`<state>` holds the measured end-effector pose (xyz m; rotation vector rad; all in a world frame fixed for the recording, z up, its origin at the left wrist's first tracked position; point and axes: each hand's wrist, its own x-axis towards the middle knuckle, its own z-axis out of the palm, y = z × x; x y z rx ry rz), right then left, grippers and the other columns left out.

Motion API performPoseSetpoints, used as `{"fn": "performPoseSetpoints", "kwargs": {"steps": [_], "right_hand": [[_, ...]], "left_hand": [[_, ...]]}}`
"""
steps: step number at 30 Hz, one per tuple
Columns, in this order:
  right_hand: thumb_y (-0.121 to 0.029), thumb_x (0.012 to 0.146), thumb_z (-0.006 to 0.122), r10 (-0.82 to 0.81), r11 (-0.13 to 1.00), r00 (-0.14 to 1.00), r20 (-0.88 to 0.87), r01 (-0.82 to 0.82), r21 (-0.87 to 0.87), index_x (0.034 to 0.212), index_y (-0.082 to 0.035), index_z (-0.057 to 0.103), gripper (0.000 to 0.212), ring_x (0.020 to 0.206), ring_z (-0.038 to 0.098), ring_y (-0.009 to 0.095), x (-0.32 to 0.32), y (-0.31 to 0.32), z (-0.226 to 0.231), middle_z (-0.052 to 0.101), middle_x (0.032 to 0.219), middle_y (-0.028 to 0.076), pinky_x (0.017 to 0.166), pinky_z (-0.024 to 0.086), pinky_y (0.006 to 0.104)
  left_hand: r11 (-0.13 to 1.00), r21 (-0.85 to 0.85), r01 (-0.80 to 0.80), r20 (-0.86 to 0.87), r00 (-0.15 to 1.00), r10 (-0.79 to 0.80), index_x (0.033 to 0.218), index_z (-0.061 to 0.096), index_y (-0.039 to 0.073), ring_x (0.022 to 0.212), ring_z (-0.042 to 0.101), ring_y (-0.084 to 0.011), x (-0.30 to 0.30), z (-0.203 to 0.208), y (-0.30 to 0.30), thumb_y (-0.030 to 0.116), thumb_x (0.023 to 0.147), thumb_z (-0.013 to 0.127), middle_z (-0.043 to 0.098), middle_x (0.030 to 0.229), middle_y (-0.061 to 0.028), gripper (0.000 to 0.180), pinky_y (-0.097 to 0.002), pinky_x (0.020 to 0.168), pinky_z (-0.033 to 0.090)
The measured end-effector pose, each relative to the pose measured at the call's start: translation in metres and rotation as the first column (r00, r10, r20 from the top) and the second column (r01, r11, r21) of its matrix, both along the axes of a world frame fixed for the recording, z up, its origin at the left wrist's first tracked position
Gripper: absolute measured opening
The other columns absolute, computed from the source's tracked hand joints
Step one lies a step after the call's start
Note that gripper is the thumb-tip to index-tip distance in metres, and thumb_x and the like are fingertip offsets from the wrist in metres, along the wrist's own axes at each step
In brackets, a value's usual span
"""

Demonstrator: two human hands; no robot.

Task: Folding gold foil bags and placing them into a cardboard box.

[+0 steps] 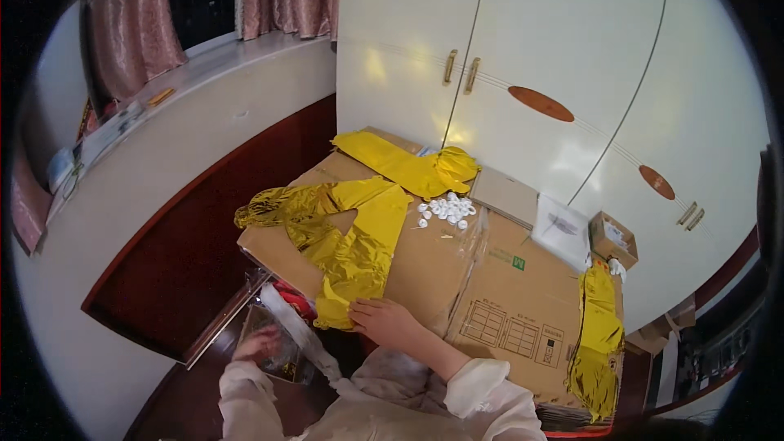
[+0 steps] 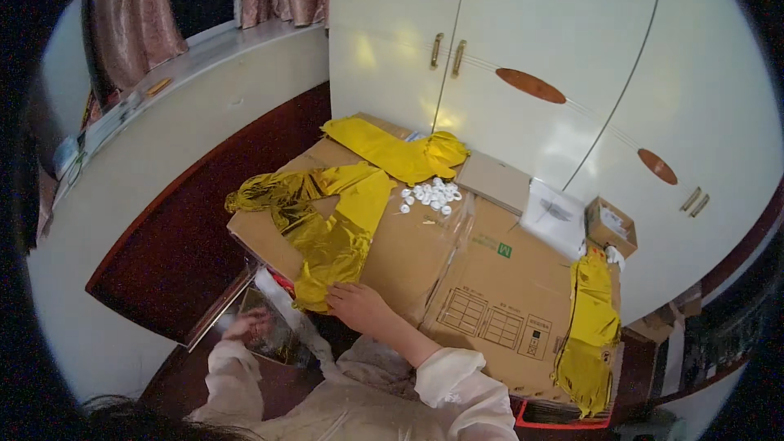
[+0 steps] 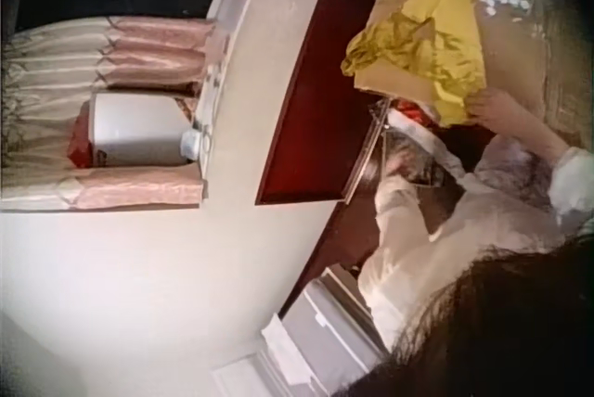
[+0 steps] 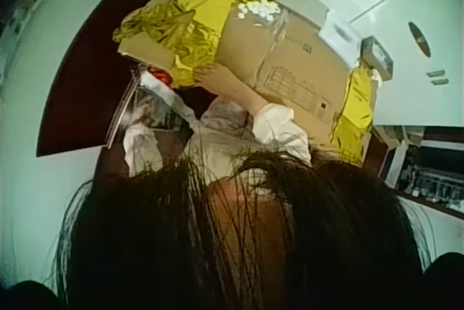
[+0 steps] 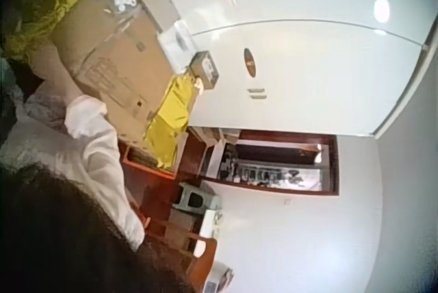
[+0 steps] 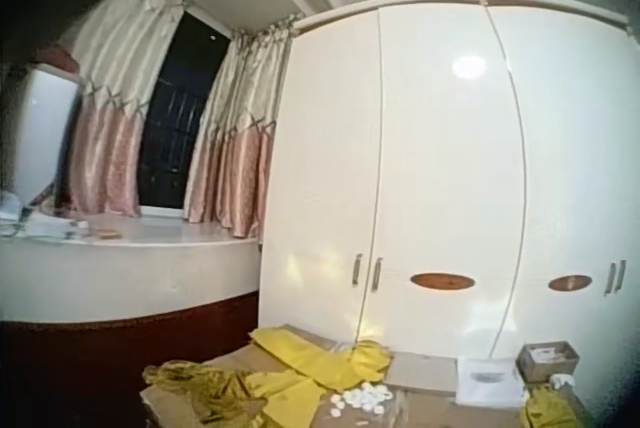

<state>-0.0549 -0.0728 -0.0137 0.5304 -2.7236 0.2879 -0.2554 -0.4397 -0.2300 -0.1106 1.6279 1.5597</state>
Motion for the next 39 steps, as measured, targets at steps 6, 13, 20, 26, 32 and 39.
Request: {"fn": "performPoseSetpoints", "kwargs": {"steps": [6, 13, 20, 26, 32, 39], "right_hand": [[-0.018, 0.083, 0.066, -0.132, 0.964, 0.952, 0.275, 0.188, -0.187, 0.095, -0.007, 0.069, 0.017, 0.083, 0.068, 0.028, 0.0, -0.011, 0.031, 0.071, 0.094, 0.01, 0.071, 0.054, 0.039], [-0.028, 0.08, 0.076, -0.1, 0.652, 0.843, 0.529, 0.457, -0.605, 0.085, -0.002, 0.071, 0.027, 0.066, 0.064, 0.023, -0.017, 0.014, 0.045, 0.067, 0.073, 0.013, 0.063, 0.05, 0.0345], [-0.026, 0.083, 0.073, -0.095, 0.626, 0.946, 0.311, 0.3, -0.72, 0.09, -0.002, 0.069, 0.025, 0.072, 0.063, 0.024, -0.014, 0.017, 0.045, 0.066, 0.079, 0.012, 0.068, 0.05, 0.0364], [-0.022, 0.08, 0.073, -0.282, 0.945, 0.914, -0.291, 0.212, -0.248, 0.096, -0.006, 0.065, 0.023, 0.098, 0.061, 0.027, -0.001, -0.002, 0.055, 0.063, 0.098, 0.007, 0.086, 0.048, 0.0385], [-0.043, 0.086, 0.064, -0.252, 0.957, 0.968, 0.021, 0.252, -0.146, 0.125, -0.008, 0.056, 0.053, 0.129, 0.044, 0.037, -0.031, 0.023, 0.012, 0.049, 0.136, 0.018, 0.107, 0.035, 0.0511], [-0.067, 0.087, 0.047, -0.447, 0.892, 0.883, 0.14, 0.451, 0.002, 0.144, -0.02, 0.043, 0.074, 0.14, 0.024, 0.049, -0.038, 0.025, 0.01, 0.029, 0.152, 0.025, 0.116, 0.019, 0.0541]], "left_hand": [[0.215, -0.97, -0.116, -0.244, 0.402, -0.883, 0.123, 0.06, 0.007, 0.098, 0.067, -0.0256, -0.023, 0.075, 0.015, 0.02, 0.081, 0.069, 0.07, 0.101, -0.0116, 0.045, -0.0403, 0.096, 0.047], [0.978, -0.2, -0.055, -0.922, 0.349, -0.169, 0.079, 0.061, 0.0, 0.084, 0.065, -0.0236, 0.017, 0.269, 0.094, 0.021, 0.074, 0.079, 0.067, 0.087, -0.0111, 0.028, -0.0337, 0.079, 0.05], [0.83, -0.27, 0.488, -0.955, -0.028, -0.294, 0.107, 0.065, 0.001, 0.092, 0.065, -0.0271, 0.042, 0.304, 0.183, 0.018, 0.079, 0.075, 0.067, 0.102, -0.0122, 0.034, -0.0354, 0.085, 0.05], [0.893, -0.187, 0.41, -0.936, 0.202, -0.289, 0.092, 0.069, -0.001, 0.071, 0.067, -0.0164, 0.003, 0.273, 0.211, 0.013, 0.085, 0.068, 0.07, 0.077, -0.009, 0.015, -0.032, 0.065, 0.051], [0.991, 0.136, -0.001, -0.909, 0.397, 0.126, 0.088, 0.068, 0.001, 0.068, 0.058, -0.0069, -0.051, 0.288, 0.223, 0.013, 0.087, 0.072, 0.067, 0.08, 0.0001, 0.013, -0.0223, 0.061, 0.047], [0.822, 0.456, -0.341, -0.795, 0.26, 0.548, 0.119, 0.056, 0.003, 0.086, 0.061, -0.0124, -0.167, 0.367, 0.139, 0.02, 0.095, 0.062, 0.064, 0.104, -0.0042, 0.03, -0.0283, 0.074, 0.05]]}}
